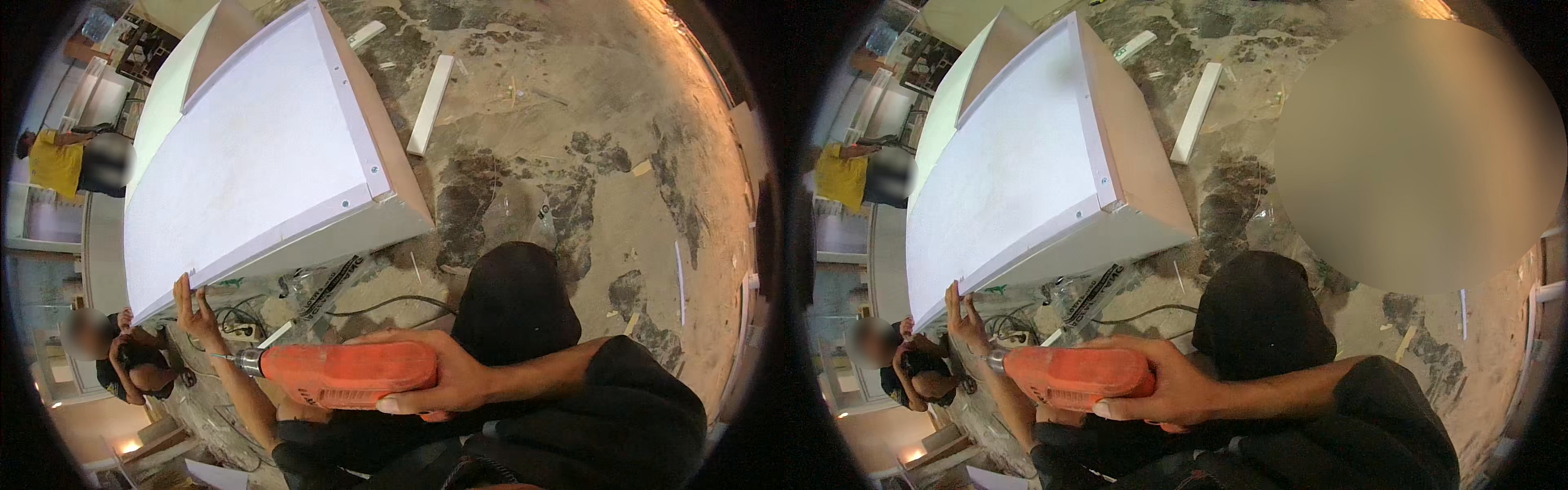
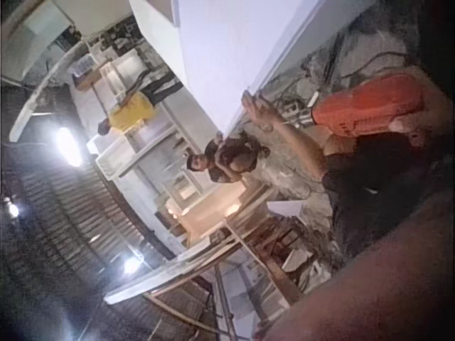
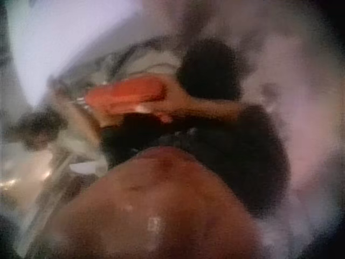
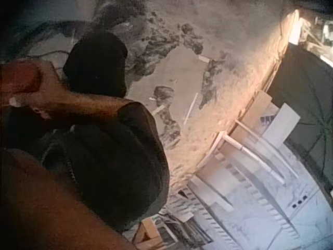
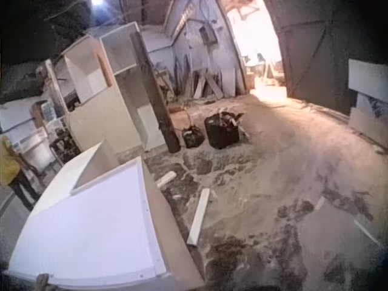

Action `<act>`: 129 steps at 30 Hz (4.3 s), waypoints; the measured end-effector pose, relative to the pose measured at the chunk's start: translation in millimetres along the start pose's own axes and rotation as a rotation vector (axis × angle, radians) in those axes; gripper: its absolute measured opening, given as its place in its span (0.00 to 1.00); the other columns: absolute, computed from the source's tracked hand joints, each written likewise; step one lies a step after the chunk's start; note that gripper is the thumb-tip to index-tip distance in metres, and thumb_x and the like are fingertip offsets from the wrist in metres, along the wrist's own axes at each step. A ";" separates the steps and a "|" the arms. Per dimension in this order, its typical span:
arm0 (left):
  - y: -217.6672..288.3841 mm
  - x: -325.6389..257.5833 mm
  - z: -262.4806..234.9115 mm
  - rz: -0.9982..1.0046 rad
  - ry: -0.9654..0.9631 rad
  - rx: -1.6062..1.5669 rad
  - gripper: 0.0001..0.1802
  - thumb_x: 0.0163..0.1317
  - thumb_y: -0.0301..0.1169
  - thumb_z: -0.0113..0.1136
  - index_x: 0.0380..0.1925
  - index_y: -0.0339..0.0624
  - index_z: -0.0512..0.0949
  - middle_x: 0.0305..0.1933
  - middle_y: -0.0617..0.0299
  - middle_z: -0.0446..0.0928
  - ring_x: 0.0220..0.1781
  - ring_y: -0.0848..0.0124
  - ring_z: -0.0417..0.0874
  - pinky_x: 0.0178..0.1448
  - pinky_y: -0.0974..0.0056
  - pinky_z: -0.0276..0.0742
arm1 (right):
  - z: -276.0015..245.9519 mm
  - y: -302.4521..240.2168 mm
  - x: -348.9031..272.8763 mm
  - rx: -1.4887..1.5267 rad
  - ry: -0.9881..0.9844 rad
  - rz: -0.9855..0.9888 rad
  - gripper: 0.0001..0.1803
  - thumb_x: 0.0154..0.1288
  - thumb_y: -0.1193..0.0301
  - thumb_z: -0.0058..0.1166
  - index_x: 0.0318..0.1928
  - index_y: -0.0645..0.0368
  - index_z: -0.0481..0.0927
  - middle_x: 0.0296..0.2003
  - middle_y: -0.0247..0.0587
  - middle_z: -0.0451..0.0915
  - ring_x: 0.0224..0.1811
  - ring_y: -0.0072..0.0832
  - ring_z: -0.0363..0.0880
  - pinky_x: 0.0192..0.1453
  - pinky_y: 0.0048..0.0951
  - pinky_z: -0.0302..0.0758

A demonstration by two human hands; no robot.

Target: The person drills holes into a white furniture component using an electric drill, then inserts and drives screws into the pre-drilled holes to secure a trim piece.

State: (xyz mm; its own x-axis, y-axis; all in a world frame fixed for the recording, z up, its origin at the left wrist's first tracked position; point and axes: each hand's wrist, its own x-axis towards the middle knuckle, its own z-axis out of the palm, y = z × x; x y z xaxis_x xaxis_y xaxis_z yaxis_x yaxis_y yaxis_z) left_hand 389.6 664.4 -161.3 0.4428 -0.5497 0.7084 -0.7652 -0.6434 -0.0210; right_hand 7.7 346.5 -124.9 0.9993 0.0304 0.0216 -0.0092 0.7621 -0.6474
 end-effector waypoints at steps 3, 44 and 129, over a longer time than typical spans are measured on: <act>12.9 0.4 3.1 -0.062 -0.012 -0.042 0.18 0.64 0.28 0.63 0.54 0.40 0.81 0.56 0.55 0.81 0.61 0.60 0.79 0.68 0.53 0.70 | -2.5 0.0 -2.0 -0.010 0.020 0.063 0.38 0.63 0.73 0.63 0.70 0.66 0.60 0.41 0.43 0.81 0.19 0.14 0.73 0.21 0.18 0.71; 18.2 11.2 0.6 -0.032 0.136 -0.138 0.18 0.51 0.22 0.69 0.46 0.36 0.83 0.46 0.52 0.83 0.49 0.57 0.82 0.56 0.57 0.76 | 2.8 2.3 5.2 -0.124 0.230 0.167 0.40 0.51 0.71 0.67 0.64 0.71 0.66 0.58 0.47 0.75 0.60 0.29 0.74 0.66 0.33 0.67; -39.7 5.0 -15.3 -0.236 -0.006 -0.216 0.22 0.46 0.33 0.77 0.45 0.45 0.86 0.45 0.59 0.86 0.52 0.66 0.84 0.73 0.52 0.65 | 9.3 21.0 13.7 -0.187 0.408 0.224 0.37 0.52 0.66 0.59 0.63 0.67 0.65 0.54 0.52 0.76 0.54 0.43 0.79 0.56 0.46 0.79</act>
State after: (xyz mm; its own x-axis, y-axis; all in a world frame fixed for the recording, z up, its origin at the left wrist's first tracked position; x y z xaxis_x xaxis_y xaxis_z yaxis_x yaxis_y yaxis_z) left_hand 415.0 695.3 -146.1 0.6219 -0.4022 0.6720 -0.7224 -0.6258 0.2940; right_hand 20.8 369.0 -131.1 0.9066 -0.1042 -0.4089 -0.2555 0.6355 -0.7286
